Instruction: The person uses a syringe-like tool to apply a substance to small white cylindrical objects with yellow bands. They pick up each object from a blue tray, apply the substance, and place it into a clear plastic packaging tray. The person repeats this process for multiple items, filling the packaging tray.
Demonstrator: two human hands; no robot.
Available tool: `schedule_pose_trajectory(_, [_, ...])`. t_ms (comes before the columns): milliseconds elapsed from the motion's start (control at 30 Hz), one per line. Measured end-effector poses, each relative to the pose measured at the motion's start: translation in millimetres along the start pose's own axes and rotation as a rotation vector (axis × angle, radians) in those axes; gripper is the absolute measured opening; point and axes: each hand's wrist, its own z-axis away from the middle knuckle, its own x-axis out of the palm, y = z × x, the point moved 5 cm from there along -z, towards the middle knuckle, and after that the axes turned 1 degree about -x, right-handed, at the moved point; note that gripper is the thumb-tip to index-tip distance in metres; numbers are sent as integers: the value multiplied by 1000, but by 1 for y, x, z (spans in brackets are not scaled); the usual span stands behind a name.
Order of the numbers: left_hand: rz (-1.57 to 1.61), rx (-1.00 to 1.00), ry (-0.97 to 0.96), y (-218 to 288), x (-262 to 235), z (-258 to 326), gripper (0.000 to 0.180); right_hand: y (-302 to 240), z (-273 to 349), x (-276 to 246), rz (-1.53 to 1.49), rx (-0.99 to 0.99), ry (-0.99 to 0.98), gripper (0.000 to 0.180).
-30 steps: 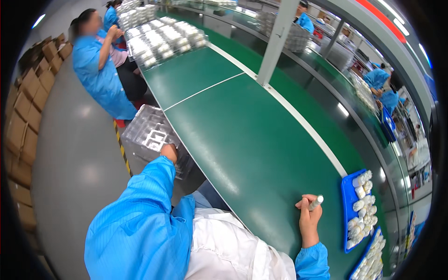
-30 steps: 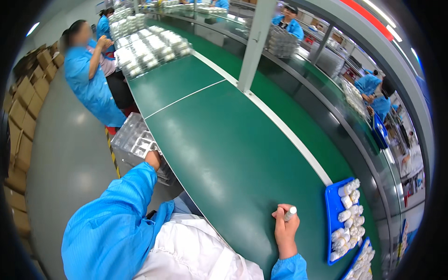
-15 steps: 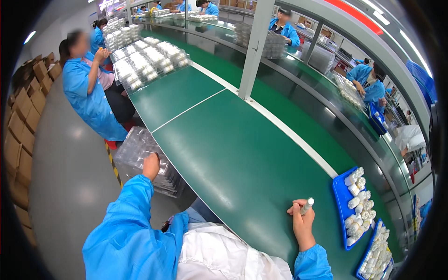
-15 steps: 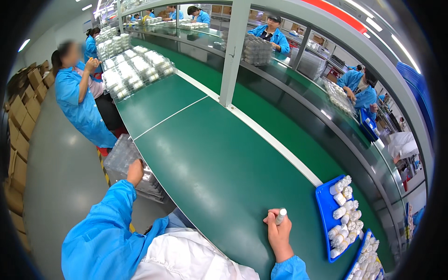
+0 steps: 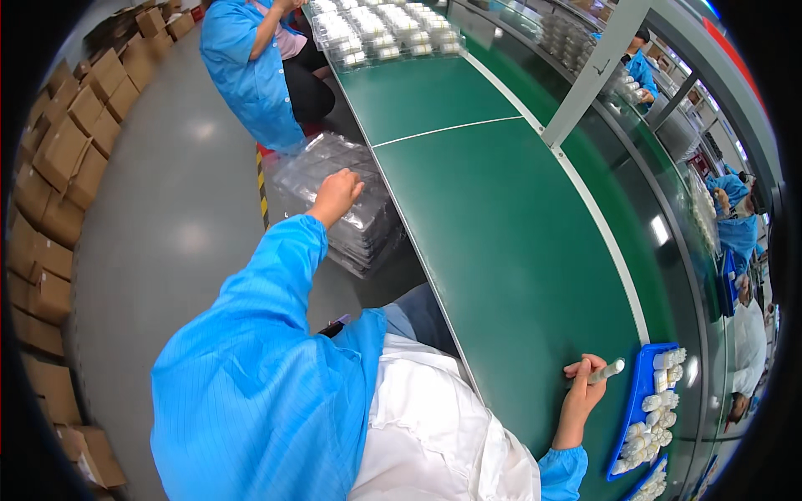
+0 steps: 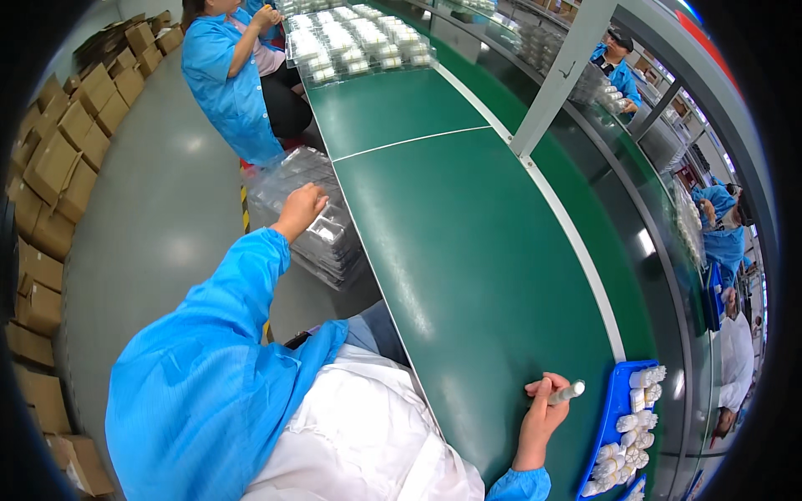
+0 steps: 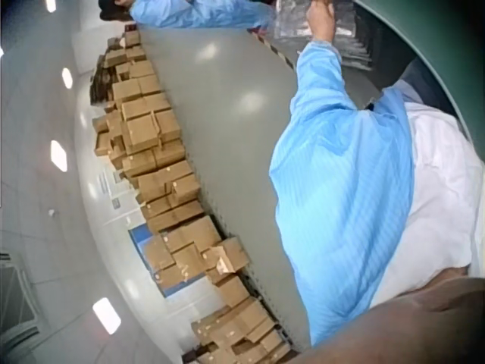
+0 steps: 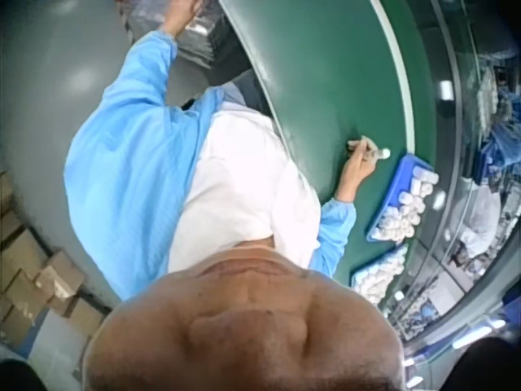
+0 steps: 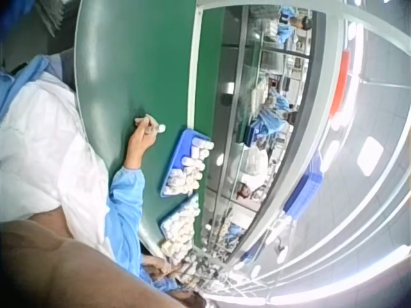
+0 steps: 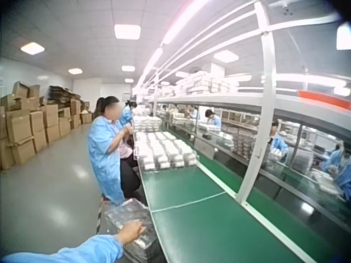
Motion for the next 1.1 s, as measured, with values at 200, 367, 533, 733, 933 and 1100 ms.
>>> schedule_pose_trajectory(200, [-15,-98,337,39,-88,0,27,-4,1,-4,-19,5,-13,17])
schedule_pose_trajectory(367, [-367,-295,622,69,-251,-10,18,-10,-1,0,-17,0,-51,11])
schedule_pose_trajectory(533, [-240,-70,853,192,-303,-44,17,-21,-1,-1,-34,17,-86,12])
schedule_pose_trajectory(733, [-60,431,456,335,-130,-69,23,-22,1,-4,-11,-40,-64,16])
schedule_pose_trajectory(933, [131,477,-222,389,-10,-26,56,-21,0,-2,13,-73,-68,18])
schedule_pose_trajectory(1100, [139,664,-174,368,-58,-35,57,-22,1,-2,11,-59,-64,18])
